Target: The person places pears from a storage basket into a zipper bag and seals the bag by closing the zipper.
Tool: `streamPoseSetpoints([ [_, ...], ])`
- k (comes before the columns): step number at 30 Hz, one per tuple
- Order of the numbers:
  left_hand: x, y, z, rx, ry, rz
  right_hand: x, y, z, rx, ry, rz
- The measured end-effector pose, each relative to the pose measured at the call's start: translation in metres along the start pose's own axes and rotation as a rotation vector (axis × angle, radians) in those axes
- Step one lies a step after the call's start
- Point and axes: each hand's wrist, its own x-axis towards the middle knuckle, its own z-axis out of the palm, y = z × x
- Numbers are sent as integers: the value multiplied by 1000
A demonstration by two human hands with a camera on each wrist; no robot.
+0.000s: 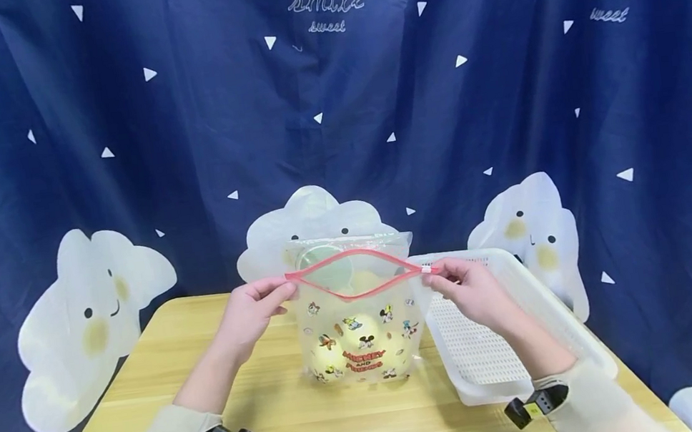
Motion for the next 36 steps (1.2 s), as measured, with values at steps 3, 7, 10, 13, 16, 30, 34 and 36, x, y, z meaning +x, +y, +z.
streamPoseSetpoints([
  [3, -2, -7, 0, 2, -20, 2, 1, 6, 5, 18, -24, 22],
  [7, -1, -8, 1, 17, -36, 17, 4, 8, 7, 24, -47, 14],
  [10, 2, -7, 3, 40, -25, 20, 7, 7, 8, 7, -66, 3],
  [13, 6, -6, 5, 45, -6, 18, 10, 6, 9, 6, -84, -7],
  [16, 9, -4, 5, 24, 22, 11, 15, 4, 9, 22, -72, -17],
  [30, -3, -17, -3, -63, 81, 34, 15, 19, 1, 195, -71, 92],
  [34, -6, -17, -2, -12, 68, 83, 12, 18, 3, 199, -56, 46],
  [36, -8, -17, -3, 12, 99, 82, 11, 17, 4, 188, -33, 23],
])
